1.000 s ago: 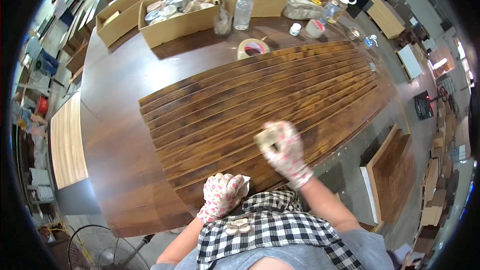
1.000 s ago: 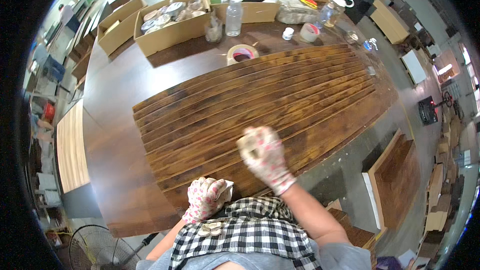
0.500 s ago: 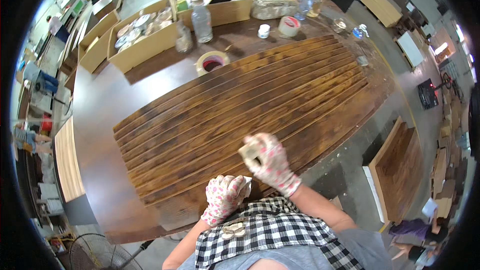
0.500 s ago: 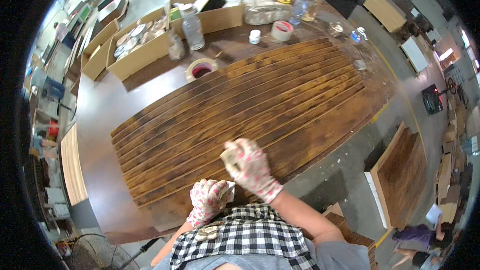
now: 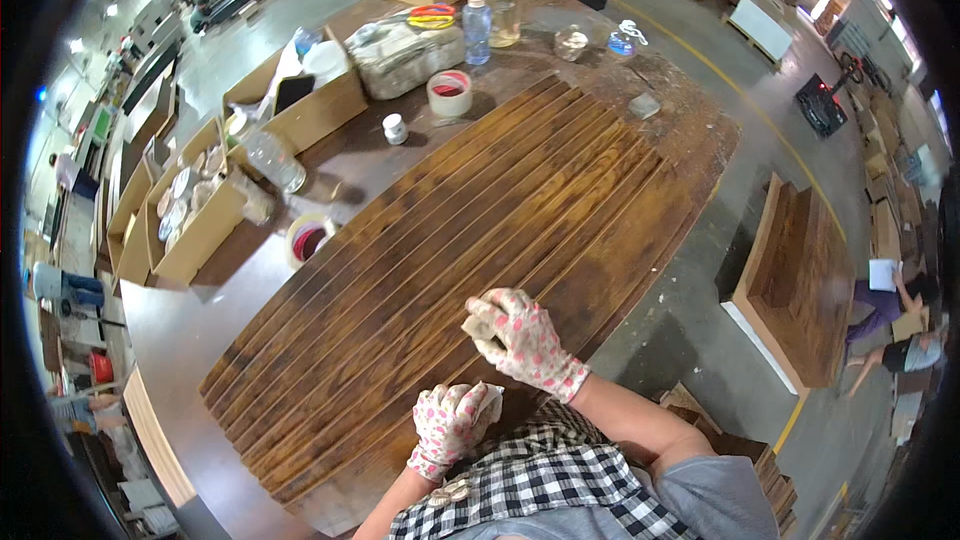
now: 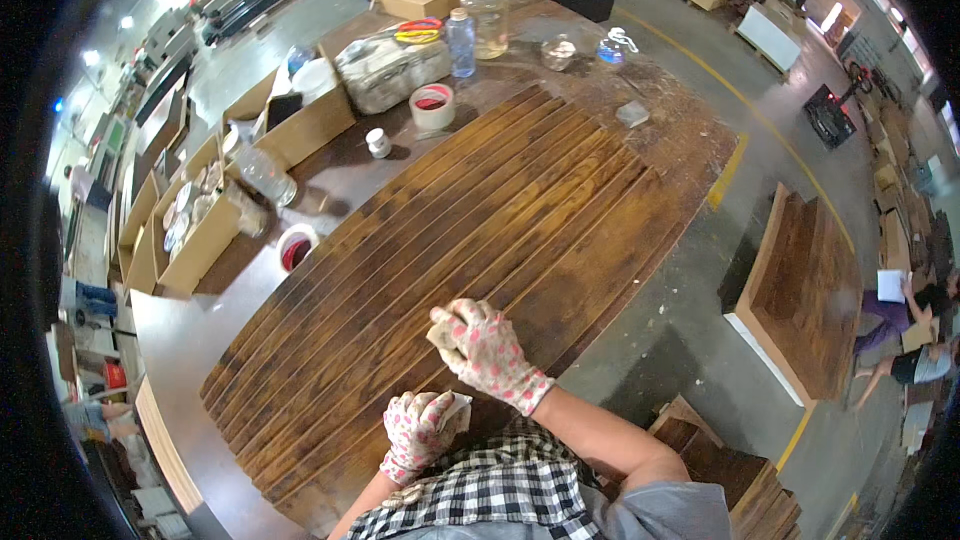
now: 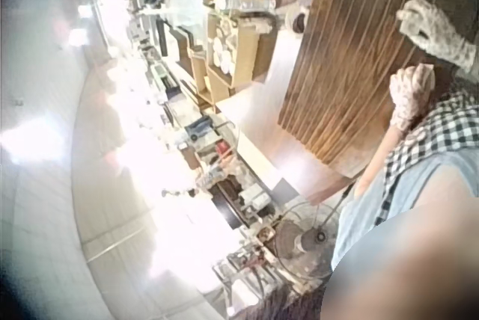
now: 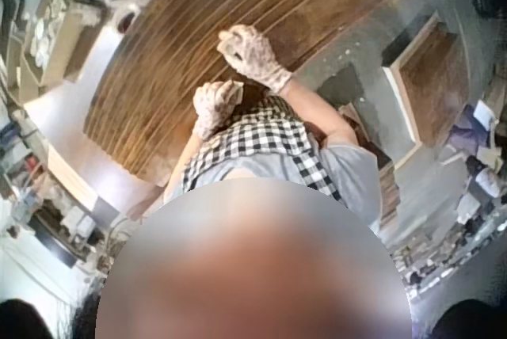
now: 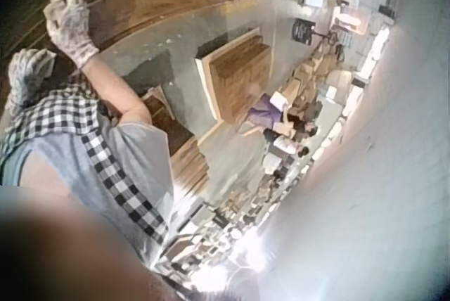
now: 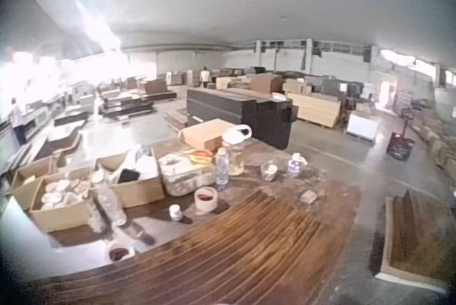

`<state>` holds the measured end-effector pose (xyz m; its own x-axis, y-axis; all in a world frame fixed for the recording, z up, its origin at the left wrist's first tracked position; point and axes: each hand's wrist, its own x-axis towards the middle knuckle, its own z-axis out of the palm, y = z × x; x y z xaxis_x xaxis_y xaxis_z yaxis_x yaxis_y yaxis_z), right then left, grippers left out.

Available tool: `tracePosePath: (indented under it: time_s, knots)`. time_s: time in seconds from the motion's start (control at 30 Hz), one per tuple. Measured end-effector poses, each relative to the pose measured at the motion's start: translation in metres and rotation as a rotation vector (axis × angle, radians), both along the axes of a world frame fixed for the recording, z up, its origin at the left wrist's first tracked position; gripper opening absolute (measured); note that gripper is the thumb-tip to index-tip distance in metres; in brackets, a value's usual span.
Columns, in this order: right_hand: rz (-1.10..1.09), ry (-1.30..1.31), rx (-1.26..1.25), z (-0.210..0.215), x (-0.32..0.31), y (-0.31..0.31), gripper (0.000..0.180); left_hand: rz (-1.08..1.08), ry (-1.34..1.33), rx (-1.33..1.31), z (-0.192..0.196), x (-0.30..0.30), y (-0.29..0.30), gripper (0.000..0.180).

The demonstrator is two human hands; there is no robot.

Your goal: Polishing wooden slats using a cloth and small sanding block or wax.

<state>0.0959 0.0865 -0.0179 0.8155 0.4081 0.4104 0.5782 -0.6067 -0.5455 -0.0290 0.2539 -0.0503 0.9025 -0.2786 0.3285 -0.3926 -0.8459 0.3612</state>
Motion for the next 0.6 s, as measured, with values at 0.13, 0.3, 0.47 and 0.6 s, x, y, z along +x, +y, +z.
tracePosePath:
  time_s: [0.13,0.3,0.47,0.6]
  knots:
    - [-0.181,-0.004,-0.07,0.002,0.069,-0.074,0.028,-0.035,0.024,0.004,0.007,0.021,-0.012,0.042]
    - [-0.306,-0.096,-0.048,-0.002,0.11,-0.14,0.034,-0.08,-0.015,0.023,0.002,0.032,-0.026,0.049]
    - [-0.09,-0.028,-0.025,0.003,0.088,-0.107,0.027,-0.083,-0.008,0.054,0.002,0.039,-0.031,0.047]
    - [-0.298,-0.163,-0.1,-0.01,0.163,-0.197,0.021,-0.045,-0.029,0.037,0.01,0.045,-0.043,0.038]
